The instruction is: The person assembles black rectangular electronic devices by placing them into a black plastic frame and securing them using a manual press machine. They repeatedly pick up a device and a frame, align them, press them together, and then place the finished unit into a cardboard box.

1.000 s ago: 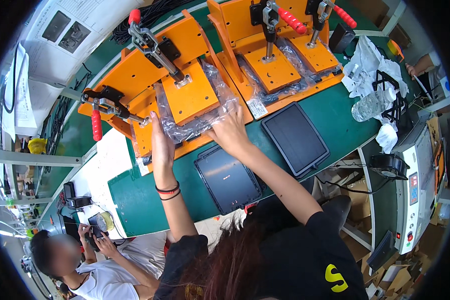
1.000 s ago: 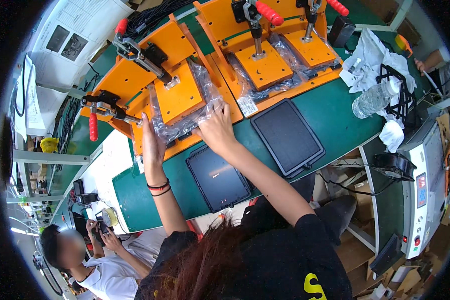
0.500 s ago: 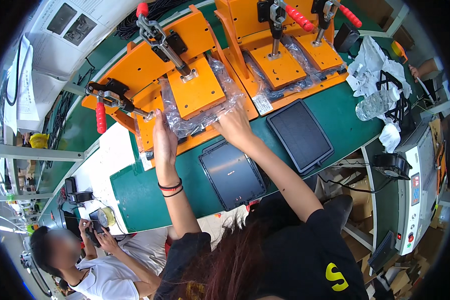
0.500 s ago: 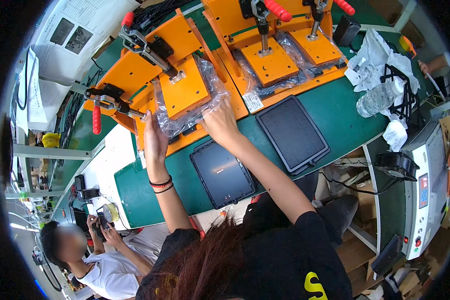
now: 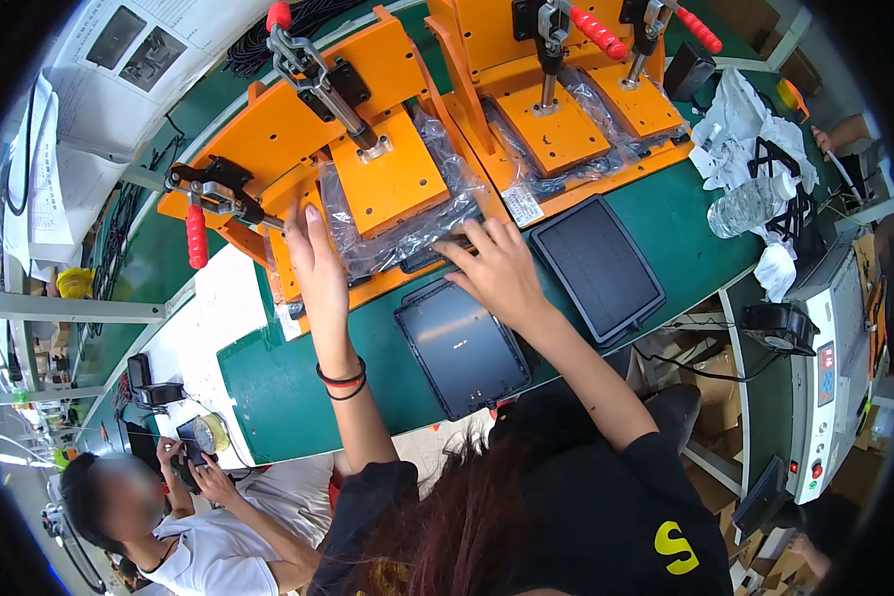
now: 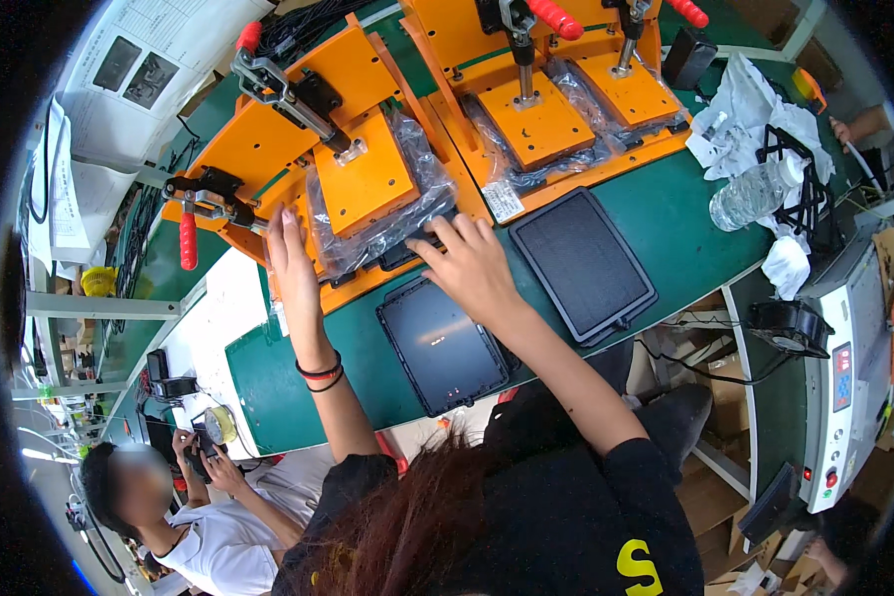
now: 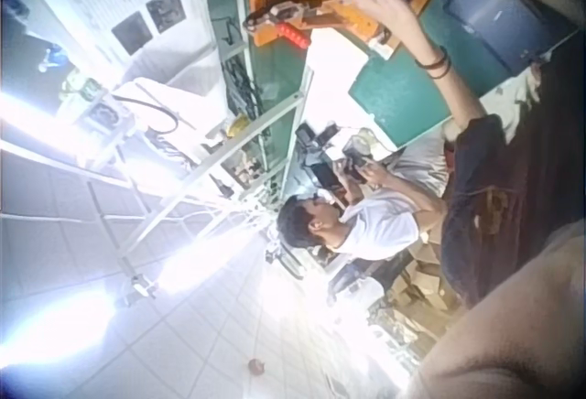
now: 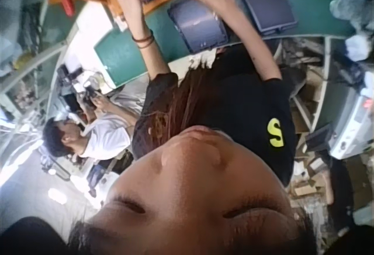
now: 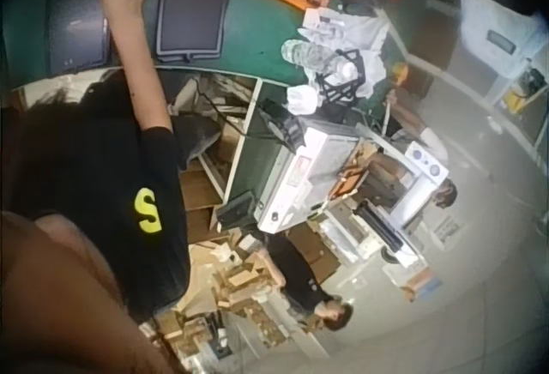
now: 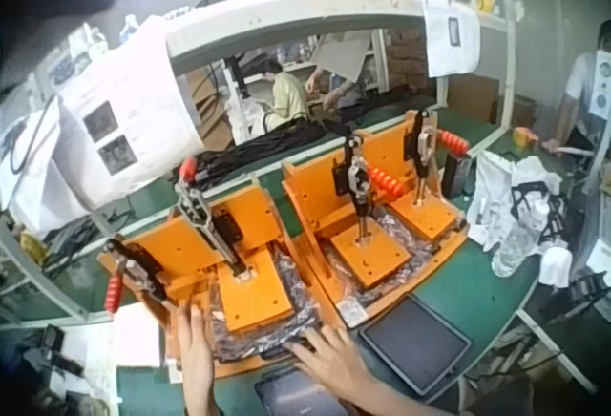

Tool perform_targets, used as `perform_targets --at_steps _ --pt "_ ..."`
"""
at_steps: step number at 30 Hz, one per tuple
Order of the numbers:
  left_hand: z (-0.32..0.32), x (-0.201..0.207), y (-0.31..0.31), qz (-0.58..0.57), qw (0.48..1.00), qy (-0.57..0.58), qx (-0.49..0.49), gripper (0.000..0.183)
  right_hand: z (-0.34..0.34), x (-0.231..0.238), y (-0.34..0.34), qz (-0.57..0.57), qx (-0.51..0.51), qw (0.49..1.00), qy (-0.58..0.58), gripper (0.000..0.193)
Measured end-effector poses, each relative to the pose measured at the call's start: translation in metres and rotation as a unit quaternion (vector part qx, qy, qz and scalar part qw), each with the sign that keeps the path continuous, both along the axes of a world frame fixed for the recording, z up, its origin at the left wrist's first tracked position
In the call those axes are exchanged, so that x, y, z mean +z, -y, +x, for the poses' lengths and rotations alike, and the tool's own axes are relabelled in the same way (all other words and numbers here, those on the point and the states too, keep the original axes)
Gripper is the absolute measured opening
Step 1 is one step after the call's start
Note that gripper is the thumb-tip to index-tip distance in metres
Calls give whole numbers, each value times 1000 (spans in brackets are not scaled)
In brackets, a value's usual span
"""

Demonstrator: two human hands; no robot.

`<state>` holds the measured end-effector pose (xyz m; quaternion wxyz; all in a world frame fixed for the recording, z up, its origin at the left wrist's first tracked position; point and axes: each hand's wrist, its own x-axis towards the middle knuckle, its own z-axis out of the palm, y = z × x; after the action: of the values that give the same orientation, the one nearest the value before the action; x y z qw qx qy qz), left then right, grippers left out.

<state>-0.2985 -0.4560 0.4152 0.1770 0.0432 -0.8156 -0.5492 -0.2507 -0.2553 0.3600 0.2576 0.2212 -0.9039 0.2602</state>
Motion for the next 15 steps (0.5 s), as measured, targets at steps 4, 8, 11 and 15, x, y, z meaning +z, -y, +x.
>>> perform_targets --at_steps 4,8,11,15 --pt "-16 24 -16 -189 966 -160 72 52 -4 -13 -1 43 0 998 -43 33" --pt "-56 62 -12 -61 973 -224 10 53 20 9 -9 -6 1 999 -35 27" --pt "-93 93 -7 -17 987 -157 -28 68 48 24 -28 -78 -3 997 -25 29" --pt "-111 133 -13 -94 993 -75 -23 85 92 53 -56 -106 -24 994 -12 31"
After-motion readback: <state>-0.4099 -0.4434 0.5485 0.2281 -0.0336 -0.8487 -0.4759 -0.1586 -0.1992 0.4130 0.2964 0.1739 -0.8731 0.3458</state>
